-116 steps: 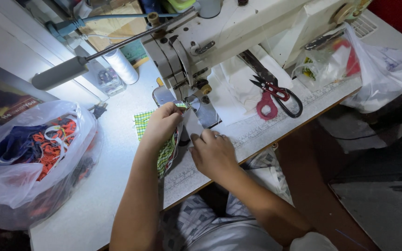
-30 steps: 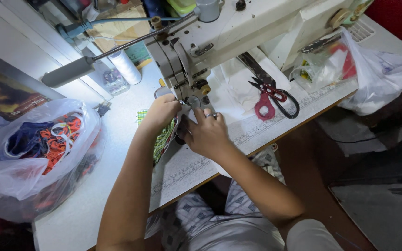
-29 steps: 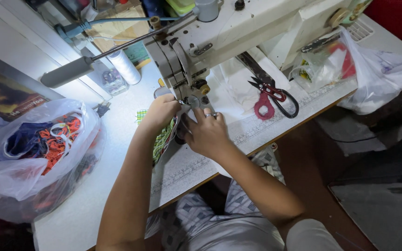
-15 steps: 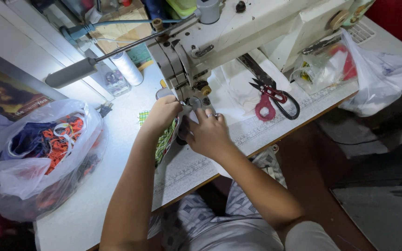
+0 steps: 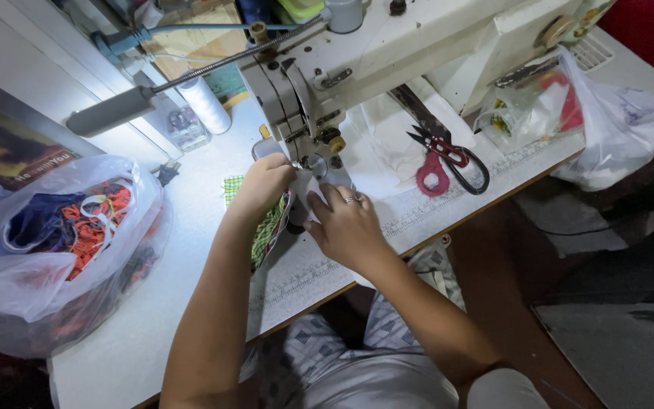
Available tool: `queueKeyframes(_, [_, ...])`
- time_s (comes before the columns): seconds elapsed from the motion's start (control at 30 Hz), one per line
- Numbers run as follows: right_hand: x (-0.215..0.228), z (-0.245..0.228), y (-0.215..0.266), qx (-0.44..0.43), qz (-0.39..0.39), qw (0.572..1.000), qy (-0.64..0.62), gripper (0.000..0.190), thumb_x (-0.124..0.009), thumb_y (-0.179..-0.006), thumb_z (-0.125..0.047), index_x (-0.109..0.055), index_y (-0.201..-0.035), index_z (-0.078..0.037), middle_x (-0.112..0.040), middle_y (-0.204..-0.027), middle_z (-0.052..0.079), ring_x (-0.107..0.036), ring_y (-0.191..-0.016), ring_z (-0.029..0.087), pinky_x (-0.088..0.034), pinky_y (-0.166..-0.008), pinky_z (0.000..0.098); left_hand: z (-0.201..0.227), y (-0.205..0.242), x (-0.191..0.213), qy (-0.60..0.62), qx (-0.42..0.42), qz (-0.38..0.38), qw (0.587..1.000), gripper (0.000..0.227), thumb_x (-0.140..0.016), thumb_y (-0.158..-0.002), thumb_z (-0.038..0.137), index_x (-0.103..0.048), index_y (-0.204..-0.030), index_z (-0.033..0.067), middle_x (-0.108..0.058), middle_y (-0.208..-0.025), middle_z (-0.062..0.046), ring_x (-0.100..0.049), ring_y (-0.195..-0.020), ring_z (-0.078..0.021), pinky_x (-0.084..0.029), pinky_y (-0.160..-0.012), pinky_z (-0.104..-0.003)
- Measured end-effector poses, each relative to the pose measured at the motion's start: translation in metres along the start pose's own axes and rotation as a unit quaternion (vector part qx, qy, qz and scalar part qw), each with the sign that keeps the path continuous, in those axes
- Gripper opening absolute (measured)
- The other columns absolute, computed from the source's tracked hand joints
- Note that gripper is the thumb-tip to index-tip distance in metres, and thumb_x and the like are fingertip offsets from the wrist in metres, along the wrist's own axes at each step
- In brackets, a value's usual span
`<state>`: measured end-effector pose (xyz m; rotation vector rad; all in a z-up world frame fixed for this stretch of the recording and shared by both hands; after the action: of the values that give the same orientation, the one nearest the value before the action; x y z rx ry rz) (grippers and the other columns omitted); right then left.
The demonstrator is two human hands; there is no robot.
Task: Sewing a small piece of checkered fabric using an industrial sewing machine and trimming it with scissors.
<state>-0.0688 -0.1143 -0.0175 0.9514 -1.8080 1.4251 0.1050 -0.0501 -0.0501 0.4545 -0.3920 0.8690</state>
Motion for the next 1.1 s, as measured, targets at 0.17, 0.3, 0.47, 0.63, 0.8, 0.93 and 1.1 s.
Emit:
queueKeyframes(0.17, [0.001,-0.001,0.007,-0.001,-0.008,1.0,-0.001,0.048,-0.068,-0.088,-0.036,-0.07,-0.129,-0.011,-0.063,-0.132,0.014,-0.056,-0.128,0.033,-0.045,-0.098,0.0506,0.011,0.018,-0.002,-0.02,-0.009,-0.006,1.0,0.027,-0.06,-0.081,0.026,-0.075,-0.093,0.0067,-0.07,-0.095,-0.022,-0.064,-0.11,-0.0421,-0.048,-0.097,-0.05])
queueKeyframes(0.3, [-0.003,0.0,0.008,-0.019,-0.036,0.999,-0.017,0.053,-0.067,-0.086,-0.032,-0.065,-0.134,-0.009,-0.058,-0.14,0.014,-0.052,-0.133,0.033,-0.044,-0.103,0.0529,0.021,0.035,-0.007,-0.052,-0.027,-0.025,0.998,0.03,-0.055,-0.088,0.024,-0.075,-0.104,0.0085,-0.073,-0.114,-0.018,-0.063,-0.12,-0.0413,-0.04,-0.111,-0.058])
queueKeyframes(0.47, [-0.008,0.002,0.008,-0.021,-0.067,0.997,-0.015,0.05,-0.063,-0.085,-0.031,-0.065,-0.131,-0.01,-0.054,-0.144,0.014,-0.049,-0.136,0.035,-0.042,-0.103,0.0548,0.012,0.045,-0.023,-0.136,-0.104,-0.039,0.984,0.024,-0.058,-0.09,0.027,-0.071,-0.102,0.0103,-0.073,-0.116,-0.018,-0.058,-0.125,-0.0449,-0.026,-0.122,-0.062])
queueKeyframes(0.63, [-0.007,0.001,0.01,0.003,-0.059,0.998,-0.01,0.036,-0.055,-0.088,-0.018,-0.07,-0.119,-0.006,-0.056,-0.14,0.014,-0.05,-0.133,0.035,-0.044,-0.1,0.0504,0.022,0.064,-0.027,-0.19,-0.258,-0.032,0.947,0.024,-0.051,-0.093,0.008,-0.064,-0.113,0.0102,-0.061,-0.142,-0.019,-0.049,-0.138,-0.0432,-0.028,-0.113,-0.075])
queueKeyframes(0.8, [-0.012,0.002,0.009,0.008,-0.053,0.999,-0.003,0.031,-0.058,-0.09,-0.026,-0.07,-0.114,-0.01,-0.057,-0.138,0.006,-0.05,-0.133,0.03,-0.043,-0.101,0.0478,0.006,0.064,-0.036,-0.261,-0.339,0.061,0.902,0.039,-0.057,-0.084,0.006,-0.064,-0.123,0.0105,-0.065,-0.135,-0.017,-0.057,-0.131,-0.0397,-0.041,-0.103,-0.071])
queueKeyframes(0.93, [-0.001,0.001,0.008,0.038,0.024,0.999,-0.015,0.009,-0.064,-0.083,-0.022,-0.069,-0.087,-0.015,-0.068,-0.12,0.001,-0.061,-0.123,0.028,-0.047,-0.096,0.0431,0.008,0.07,-0.034,-0.259,-0.365,0.106,0.888,0.038,-0.057,-0.088,0.007,-0.069,-0.123,0.0184,-0.071,-0.129,-0.008,-0.061,-0.127,-0.0362,-0.043,-0.097,-0.075])
queueKeyframes(1.1, [-0.004,0.004,0.011,0.031,0.005,0.999,0.004,0.014,-0.065,-0.075,-0.017,-0.07,-0.088,-0.015,-0.069,-0.12,0.002,-0.062,-0.124,0.028,-0.047,-0.098,0.0444,-0.007,0.063,-0.038,-0.272,-0.373,0.151,0.874,0.03,-0.063,-0.085,0.016,-0.068,-0.113,0.0256,-0.074,-0.122,0.002,-0.064,-0.126,-0.0285,-0.045,-0.099,-0.07])
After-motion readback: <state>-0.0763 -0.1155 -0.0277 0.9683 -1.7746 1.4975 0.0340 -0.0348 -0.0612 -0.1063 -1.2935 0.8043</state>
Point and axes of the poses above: each hand's wrist, its own y-axis away from the middle knuckle, its own x-axis out of the back of the hand, z = x × y, the point moved 8 cm from there along -y, towards the middle knuckle
